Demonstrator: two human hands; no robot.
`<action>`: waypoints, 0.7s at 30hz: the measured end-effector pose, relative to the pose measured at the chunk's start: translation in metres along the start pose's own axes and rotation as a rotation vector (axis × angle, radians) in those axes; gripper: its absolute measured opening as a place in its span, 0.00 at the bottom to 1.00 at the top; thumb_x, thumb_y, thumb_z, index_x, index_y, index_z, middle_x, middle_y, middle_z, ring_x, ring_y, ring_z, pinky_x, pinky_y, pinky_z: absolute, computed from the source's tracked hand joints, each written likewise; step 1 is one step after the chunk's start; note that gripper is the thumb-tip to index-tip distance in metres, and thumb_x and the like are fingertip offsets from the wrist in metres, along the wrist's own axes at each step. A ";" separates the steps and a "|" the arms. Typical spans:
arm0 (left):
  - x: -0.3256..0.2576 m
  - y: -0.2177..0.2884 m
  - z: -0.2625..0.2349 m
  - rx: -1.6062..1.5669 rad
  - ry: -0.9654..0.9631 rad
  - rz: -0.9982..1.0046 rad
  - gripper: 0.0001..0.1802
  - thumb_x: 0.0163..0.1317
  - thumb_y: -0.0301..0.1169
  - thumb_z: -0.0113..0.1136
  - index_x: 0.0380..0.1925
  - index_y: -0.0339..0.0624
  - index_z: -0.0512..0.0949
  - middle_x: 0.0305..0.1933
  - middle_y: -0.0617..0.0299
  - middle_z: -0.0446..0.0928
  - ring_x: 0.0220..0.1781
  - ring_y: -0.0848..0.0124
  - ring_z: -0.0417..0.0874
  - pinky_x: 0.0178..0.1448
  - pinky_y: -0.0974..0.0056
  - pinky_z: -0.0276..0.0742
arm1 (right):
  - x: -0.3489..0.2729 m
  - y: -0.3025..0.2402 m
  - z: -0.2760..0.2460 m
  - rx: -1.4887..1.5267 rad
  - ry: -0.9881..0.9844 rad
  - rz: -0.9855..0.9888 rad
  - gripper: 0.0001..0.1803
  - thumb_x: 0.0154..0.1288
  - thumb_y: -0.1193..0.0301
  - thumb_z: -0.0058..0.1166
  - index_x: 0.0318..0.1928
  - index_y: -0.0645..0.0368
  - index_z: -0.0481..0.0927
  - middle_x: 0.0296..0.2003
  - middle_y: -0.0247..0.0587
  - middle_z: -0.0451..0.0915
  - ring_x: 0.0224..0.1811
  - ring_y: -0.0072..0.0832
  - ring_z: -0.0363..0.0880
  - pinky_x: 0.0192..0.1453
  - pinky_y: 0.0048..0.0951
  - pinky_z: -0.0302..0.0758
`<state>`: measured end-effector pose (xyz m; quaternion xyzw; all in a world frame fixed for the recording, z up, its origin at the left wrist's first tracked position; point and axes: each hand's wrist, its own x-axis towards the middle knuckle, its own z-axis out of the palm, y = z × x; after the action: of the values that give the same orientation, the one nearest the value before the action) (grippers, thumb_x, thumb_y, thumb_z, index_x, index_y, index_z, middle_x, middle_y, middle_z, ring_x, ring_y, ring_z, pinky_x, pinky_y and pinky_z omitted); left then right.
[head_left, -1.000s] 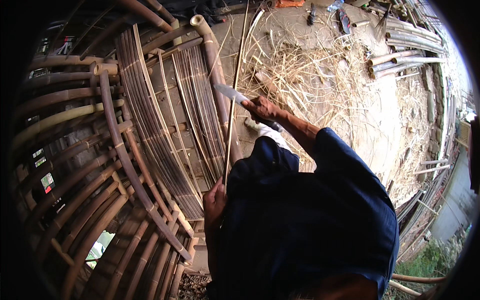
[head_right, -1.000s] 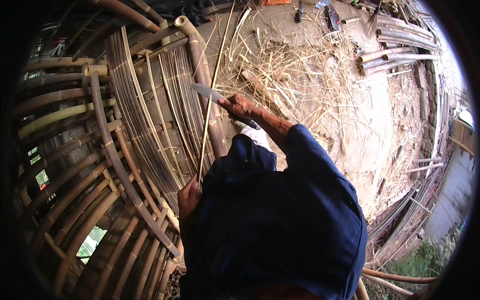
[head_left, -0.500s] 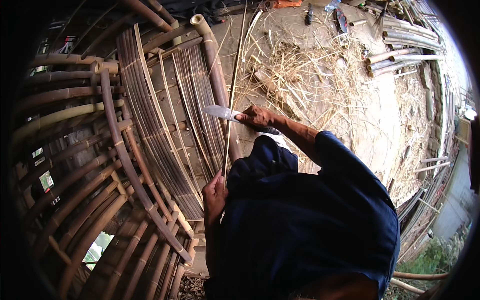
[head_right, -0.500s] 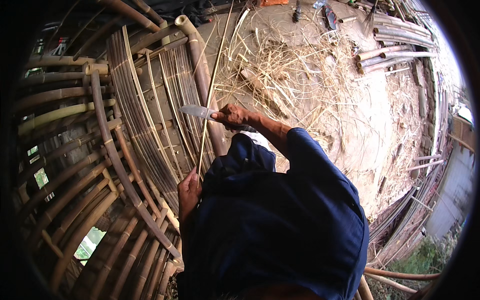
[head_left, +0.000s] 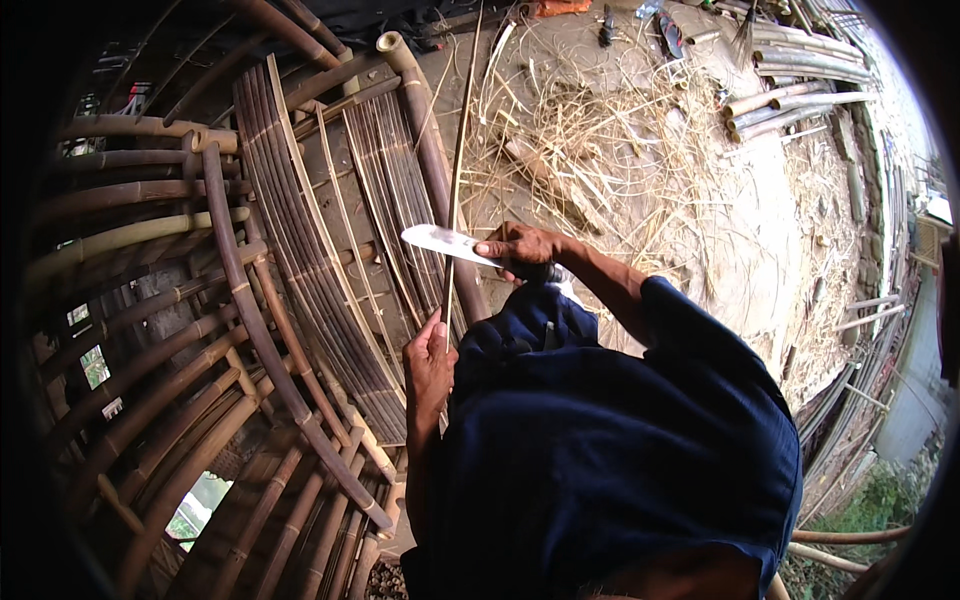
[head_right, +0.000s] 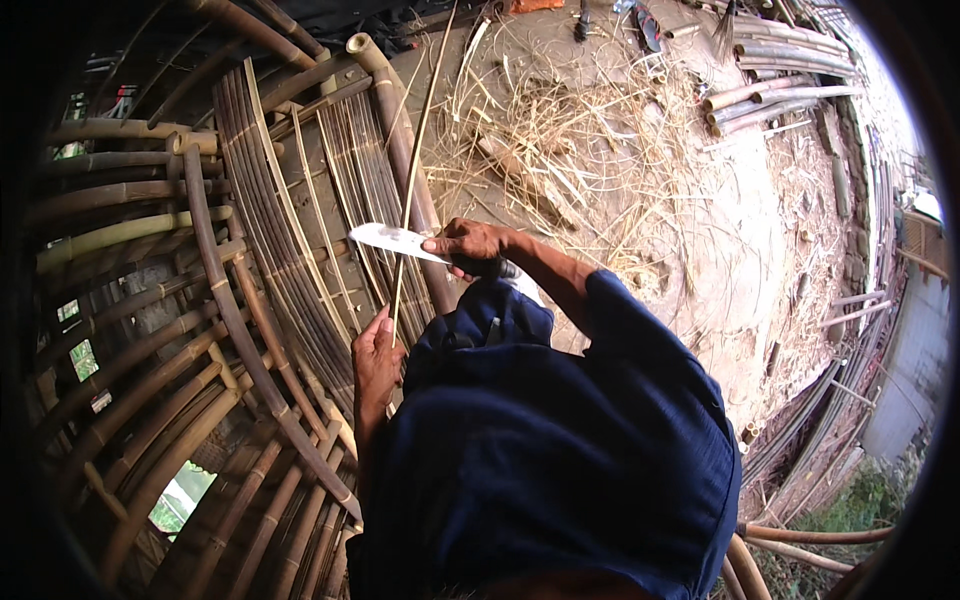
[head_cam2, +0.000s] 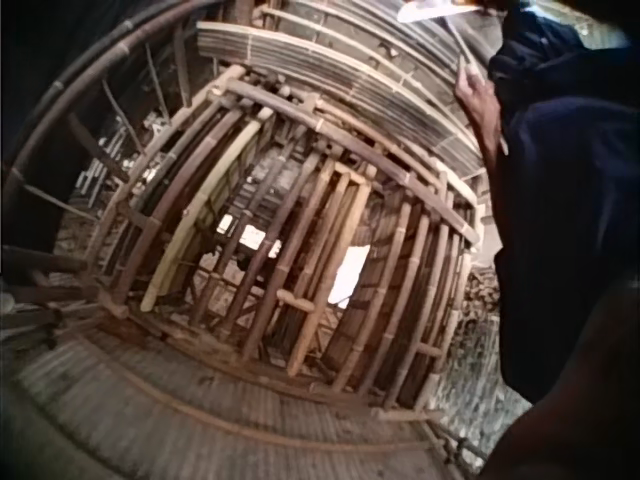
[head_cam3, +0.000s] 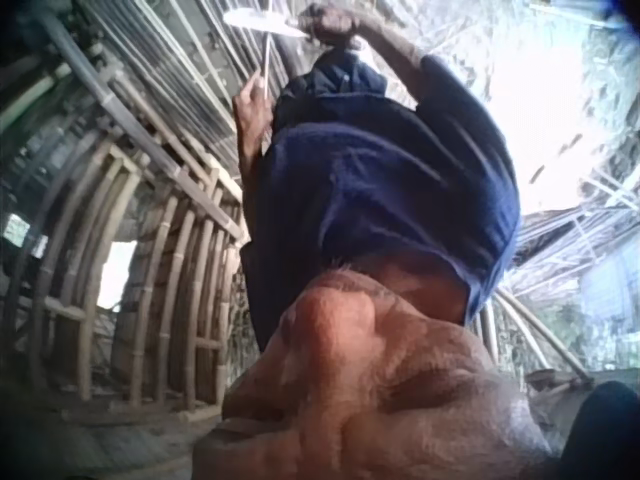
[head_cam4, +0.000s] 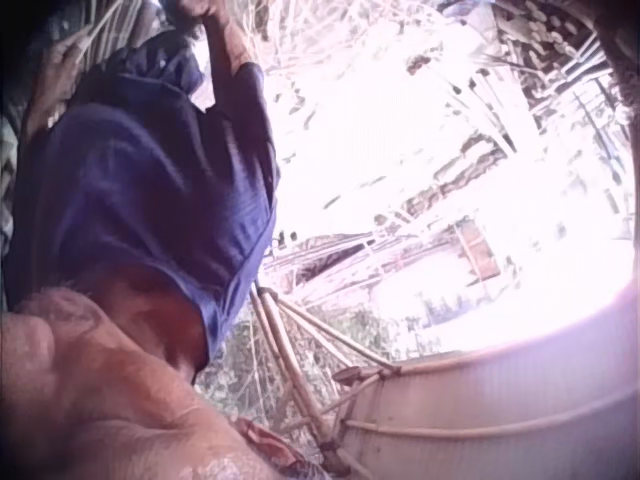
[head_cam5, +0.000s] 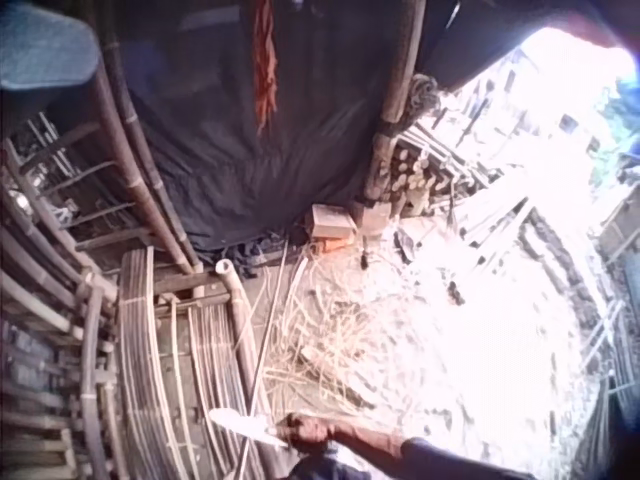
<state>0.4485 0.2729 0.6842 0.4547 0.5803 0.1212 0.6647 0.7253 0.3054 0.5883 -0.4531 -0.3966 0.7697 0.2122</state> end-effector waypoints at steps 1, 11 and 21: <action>-0.004 0.000 0.000 -0.003 0.009 -0.001 0.25 0.75 0.40 0.47 0.65 0.36 0.68 0.13 0.73 0.61 0.11 0.85 0.59 0.14 0.75 0.54 | -0.012 -0.005 0.013 0.207 0.101 0.036 0.30 0.69 0.43 0.51 0.31 0.62 0.78 0.18 0.35 0.78 0.17 0.24 0.79 0.19 0.26 0.73; -0.026 0.000 0.031 -0.071 -0.151 0.090 0.27 0.74 0.31 0.47 0.69 0.31 0.59 0.19 0.70 0.65 0.14 0.83 0.62 0.15 0.76 0.60 | -0.057 0.017 0.052 -0.977 0.974 -0.336 0.16 0.66 0.61 0.51 0.32 0.63 0.78 0.24 0.52 0.80 0.26 0.48 0.81 0.32 0.47 0.75; -0.035 -0.005 0.070 -0.033 -0.071 0.165 0.24 0.74 0.32 0.47 0.66 0.32 0.66 0.17 0.71 0.64 0.11 0.85 0.60 0.13 0.76 0.55 | -0.059 0.059 0.093 -0.724 0.791 -0.242 0.13 0.63 0.63 0.52 0.33 0.61 0.79 0.24 0.58 0.79 0.29 0.54 0.81 0.34 0.53 0.74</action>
<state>0.4977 0.2136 0.6977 0.4937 0.5150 0.1690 0.6800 0.6759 0.1907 0.5976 -0.7032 -0.5752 0.3252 0.2626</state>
